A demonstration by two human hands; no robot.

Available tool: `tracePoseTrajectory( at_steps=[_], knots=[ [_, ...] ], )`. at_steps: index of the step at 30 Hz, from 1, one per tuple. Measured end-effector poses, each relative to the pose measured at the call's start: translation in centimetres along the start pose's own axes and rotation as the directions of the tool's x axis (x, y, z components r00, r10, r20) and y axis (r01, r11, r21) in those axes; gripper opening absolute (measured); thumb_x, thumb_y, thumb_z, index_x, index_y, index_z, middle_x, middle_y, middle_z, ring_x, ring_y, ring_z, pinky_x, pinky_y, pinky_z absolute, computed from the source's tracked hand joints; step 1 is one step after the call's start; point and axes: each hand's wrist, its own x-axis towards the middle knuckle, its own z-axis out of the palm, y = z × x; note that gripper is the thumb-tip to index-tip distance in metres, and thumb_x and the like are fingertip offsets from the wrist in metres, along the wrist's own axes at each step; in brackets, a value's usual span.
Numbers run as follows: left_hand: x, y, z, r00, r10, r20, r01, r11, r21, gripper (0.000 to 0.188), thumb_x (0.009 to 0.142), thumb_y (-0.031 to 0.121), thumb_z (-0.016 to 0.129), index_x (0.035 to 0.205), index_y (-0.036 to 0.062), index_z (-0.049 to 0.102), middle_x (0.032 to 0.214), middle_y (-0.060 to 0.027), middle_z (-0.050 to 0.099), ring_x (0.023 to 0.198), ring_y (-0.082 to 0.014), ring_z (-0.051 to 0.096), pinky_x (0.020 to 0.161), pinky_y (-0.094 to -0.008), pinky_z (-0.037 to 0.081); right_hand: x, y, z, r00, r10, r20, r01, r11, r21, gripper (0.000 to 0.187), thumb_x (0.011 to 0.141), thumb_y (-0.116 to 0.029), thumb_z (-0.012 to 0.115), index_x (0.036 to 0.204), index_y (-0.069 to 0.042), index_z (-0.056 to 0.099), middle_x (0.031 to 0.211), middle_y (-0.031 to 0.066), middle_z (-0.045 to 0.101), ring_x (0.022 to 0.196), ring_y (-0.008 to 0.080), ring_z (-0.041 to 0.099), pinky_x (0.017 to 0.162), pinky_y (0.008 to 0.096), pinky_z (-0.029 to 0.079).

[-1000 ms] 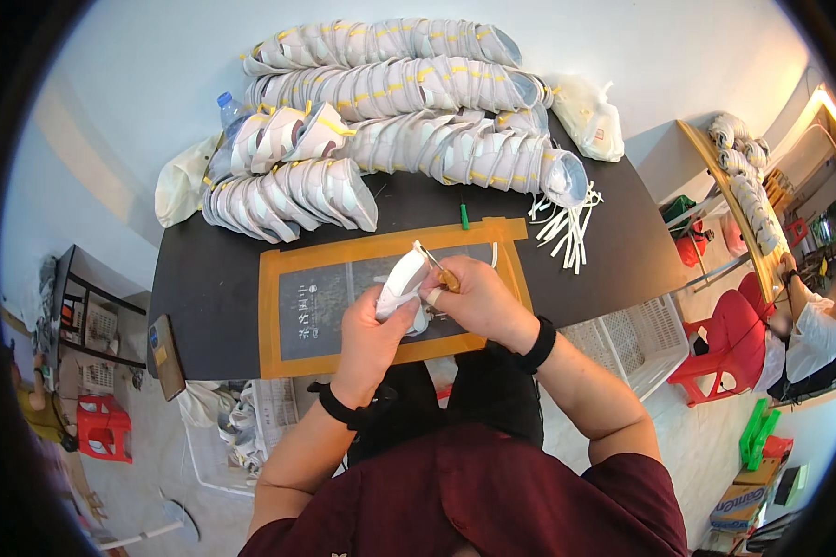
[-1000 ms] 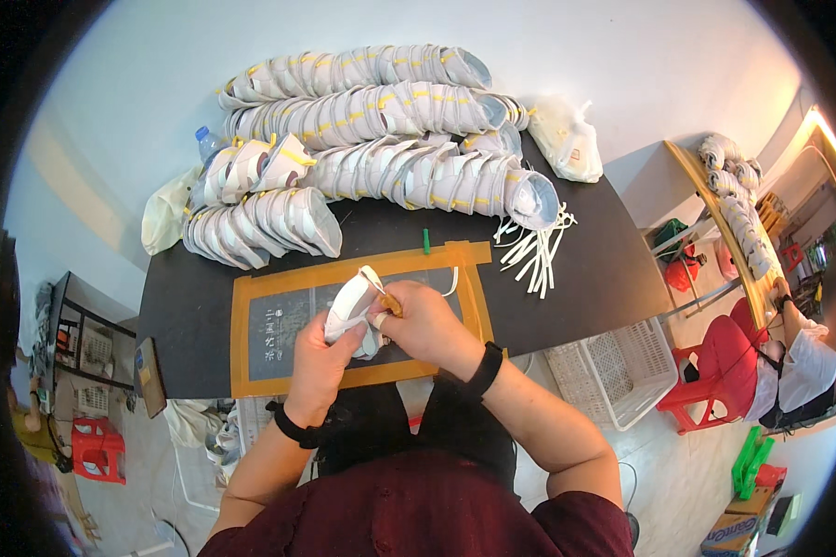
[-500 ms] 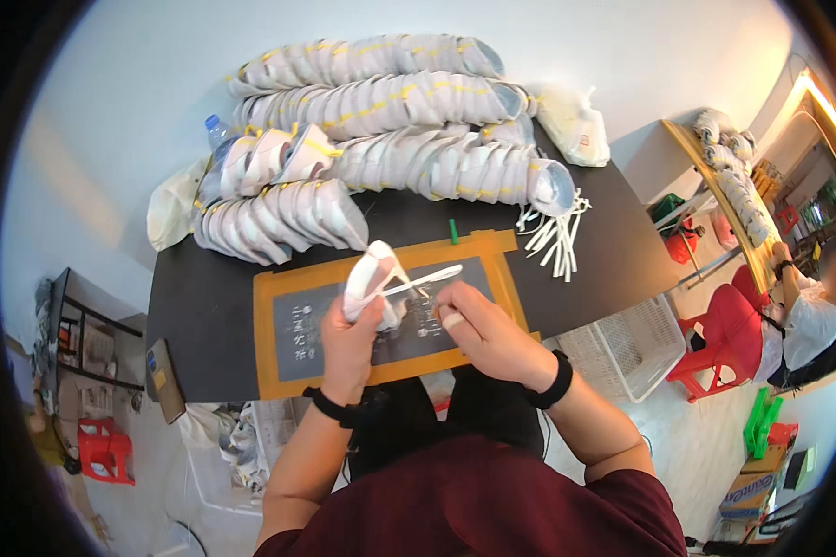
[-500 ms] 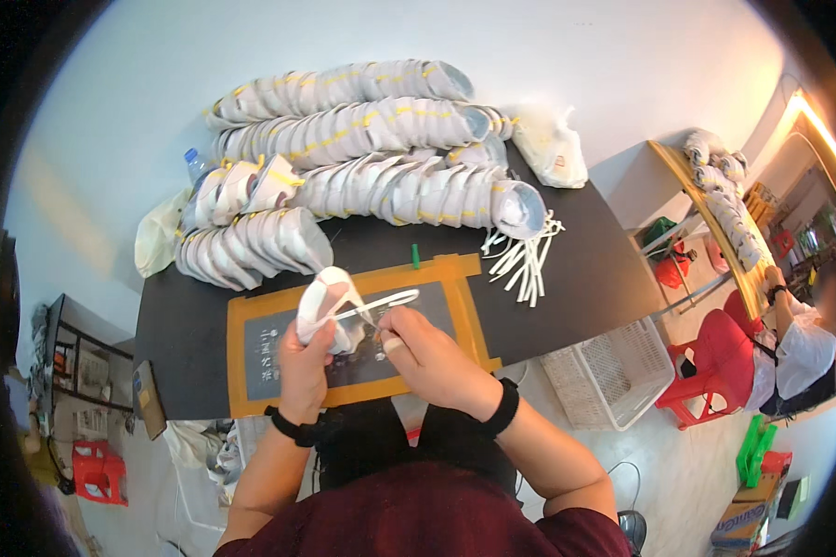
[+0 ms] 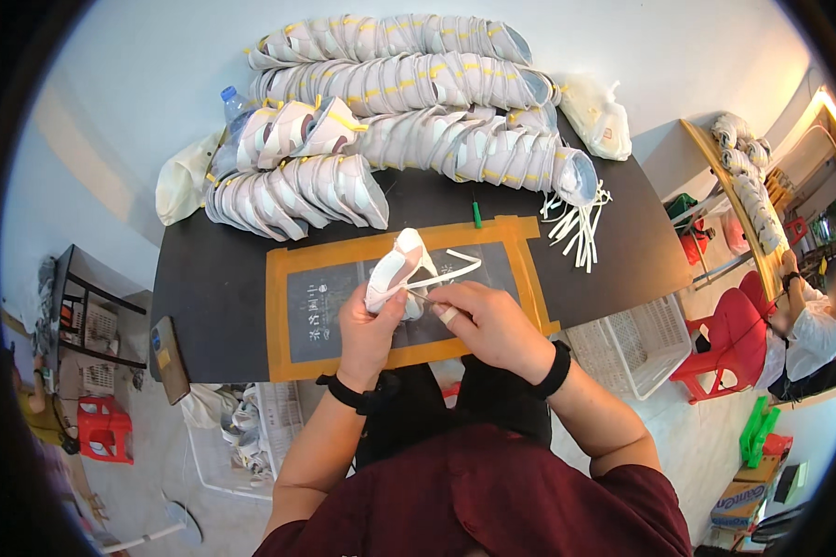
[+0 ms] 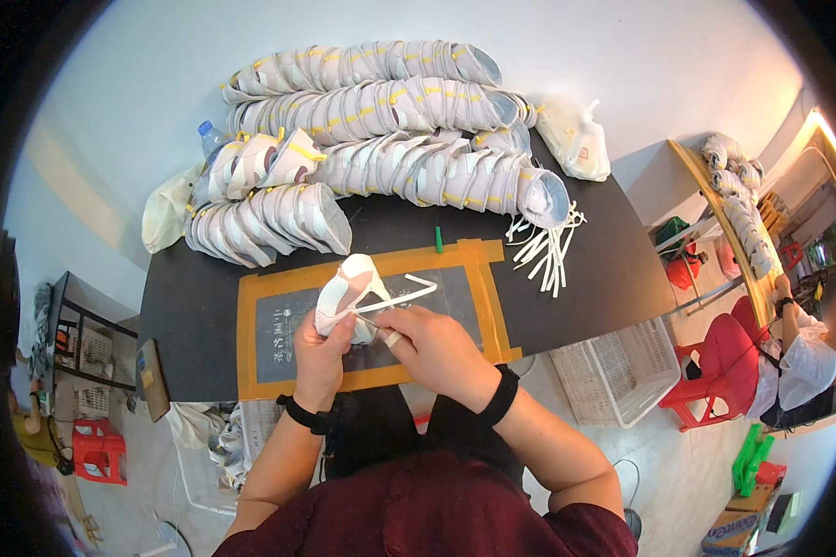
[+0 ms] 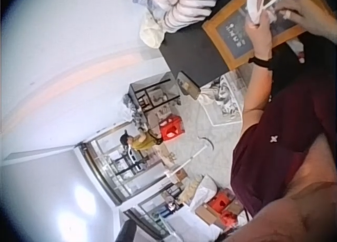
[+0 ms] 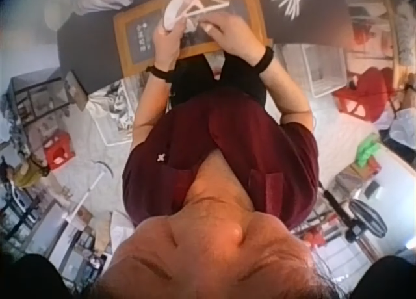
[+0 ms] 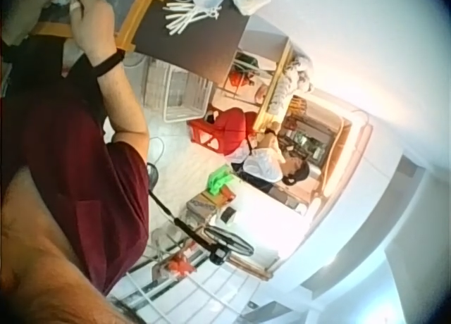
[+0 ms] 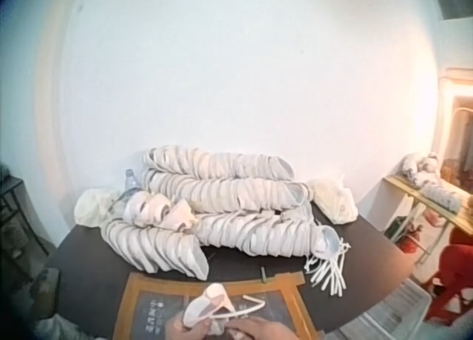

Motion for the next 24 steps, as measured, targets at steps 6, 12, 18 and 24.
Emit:
tracePoseTrajectory(
  at_steps=[6, 12, 18, 24],
  knots=[
    [0.04, 0.15, 0.15, 0.999, 0.014, 0.031, -0.015, 1.000, 0.014, 0.024, 0.091, 0.010, 0.067, 0.111, -0.0020, 0.061, 0.097, -0.0005, 0.064, 0.083, -0.0050, 0.056, 0.072, -0.0216, 0.047, 0.25, -0.02, -0.33, 1.000, 0.007, 0.018, -0.007, 1.000, -0.016, 0.021, 0.092, -0.013, 0.059, 0.110, -0.005, 0.065, 0.096, 0.0167, 0.065, 0.086, 0.0340, 0.064, 0.076, 0.0390, 0.051],
    [-0.09, -0.01, 0.26, 0.997, 0.072, 0.003, -0.071, 0.985, 0.157, 0.022, 0.091, 0.011, 0.066, 0.107, -0.0023, 0.061, 0.092, -0.0007, 0.064, 0.079, -0.0048, 0.055, 0.068, -0.0218, 0.046, 0.32, -0.12, -0.38, 0.998, 0.024, 0.051, -0.021, 0.997, -0.072, 0.021, 0.092, -0.014, 0.058, 0.110, -0.006, 0.064, 0.095, 0.0168, 0.064, 0.086, 0.0347, 0.063, 0.076, 0.0398, 0.051],
    [-0.21, 0.15, 0.62, 0.996, 0.080, -0.031, -0.075, 0.988, 0.135, 0.021, 0.091, 0.010, 0.066, 0.107, -0.0027, 0.061, 0.090, -0.0008, 0.064, 0.078, -0.0048, 0.055, 0.067, -0.0219, 0.047, 0.24, -0.19, -0.51, 0.999, 0.009, 0.052, -0.005, 0.998, -0.061, 0.021, 0.092, -0.015, 0.058, 0.110, -0.006, 0.064, 0.095, 0.0170, 0.064, 0.085, 0.0360, 0.063, 0.075, 0.0403, 0.051],
    [-0.22, 0.12, 0.47, 0.999, 0.043, -0.004, -0.041, 0.986, 0.161, 0.021, 0.090, 0.009, 0.066, 0.108, -0.0001, 0.059, 0.096, -0.0007, 0.063, 0.080, -0.0049, 0.055, 0.069, -0.0205, 0.045, 0.32, -0.29, -0.38, 1.000, -0.016, 0.024, 0.017, 0.998, -0.066, 0.019, 0.092, -0.019, 0.056, 0.106, -0.007, 0.064, 0.092, 0.0170, 0.064, 0.081, 0.0381, 0.063, 0.072, 0.0442, 0.050]
  ],
)
